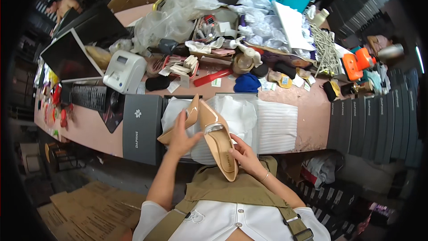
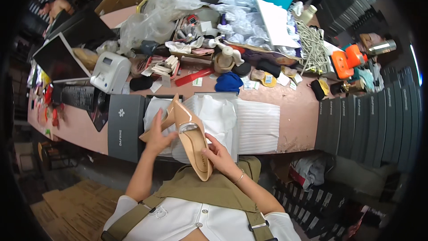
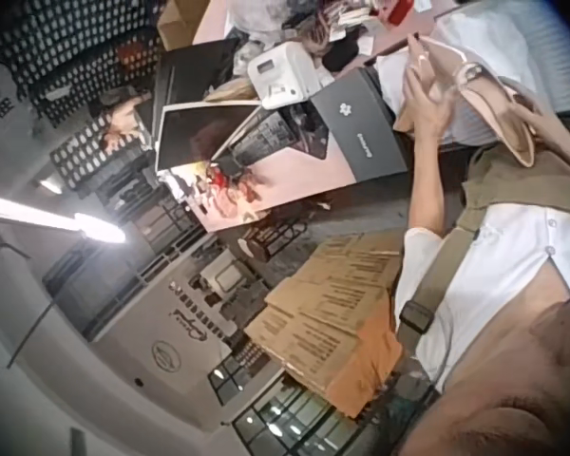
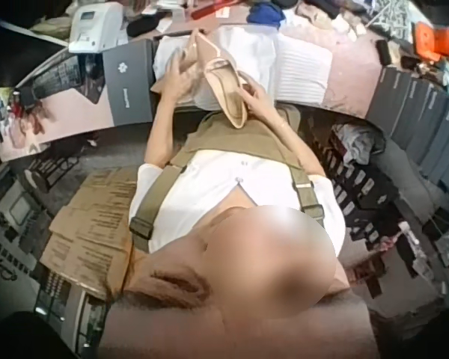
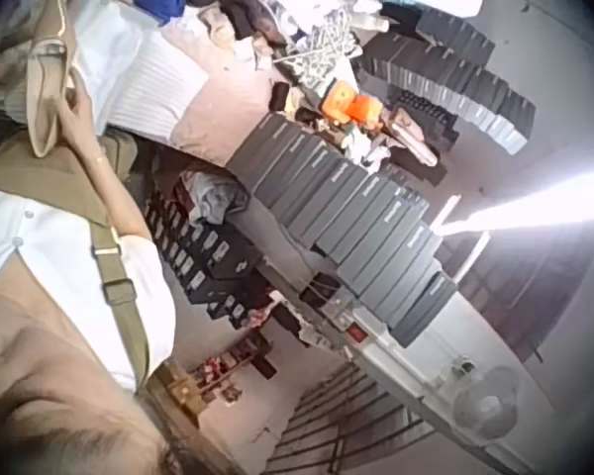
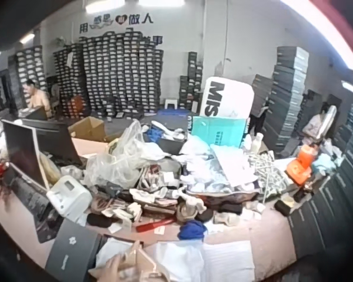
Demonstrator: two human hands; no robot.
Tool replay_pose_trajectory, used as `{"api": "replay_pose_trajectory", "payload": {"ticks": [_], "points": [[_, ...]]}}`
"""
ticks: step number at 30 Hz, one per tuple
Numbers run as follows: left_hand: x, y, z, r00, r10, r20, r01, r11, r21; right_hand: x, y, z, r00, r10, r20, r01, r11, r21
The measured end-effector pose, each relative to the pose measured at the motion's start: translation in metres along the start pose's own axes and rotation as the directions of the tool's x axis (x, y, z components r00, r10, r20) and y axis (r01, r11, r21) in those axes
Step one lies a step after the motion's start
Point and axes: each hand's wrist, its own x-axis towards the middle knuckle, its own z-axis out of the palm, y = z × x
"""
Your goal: Packing high-heeled shoes into shoe boxes with protective wrapping.
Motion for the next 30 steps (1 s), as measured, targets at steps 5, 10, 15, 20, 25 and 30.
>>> {"api": "replay_pose_trajectory", "payload": {"ticks": [5, 10, 15, 20, 25, 30], "points": [[-0.026, -0.053, -0.046, 0.936, -0.178, 0.305, -0.038, 0.808, 0.588, -0.005, 0.035, -0.013, 0.988, -0.031, -0.153, 0.034, 0.999, 0.019], [-0.027, -0.007, -0.020, 0.935, 0.064, 0.348, -0.235, 0.847, 0.476, -0.015, 0.021, -0.009, 0.956, -0.029, -0.291, 0.053, 0.996, 0.075], [-0.051, -0.068, 0.038, 0.941, -0.337, -0.017, 0.320, 0.907, -0.274, -0.014, 0.026, -0.022, 0.946, -0.084, -0.314, 0.096, 0.995, 0.022], [-0.038, -0.068, 0.027, 0.629, -0.723, 0.286, 0.708, 0.381, -0.594, -0.015, 0.023, -0.023, 0.957, -0.040, -0.289, 0.062, 0.996, 0.067], [-0.056, -0.017, 0.017, 0.821, -0.559, 0.114, 0.454, 0.518, -0.725, -0.013, 0.018, -0.022, 0.960, -0.057, -0.274, 0.086, 0.992, 0.096], [-0.079, 0.069, 0.018, 0.925, -0.379, 0.024, 0.269, 0.610, -0.745, -0.025, 0.023, -0.027, 0.961, -0.056, -0.272, 0.099, 0.984, 0.145]]}}
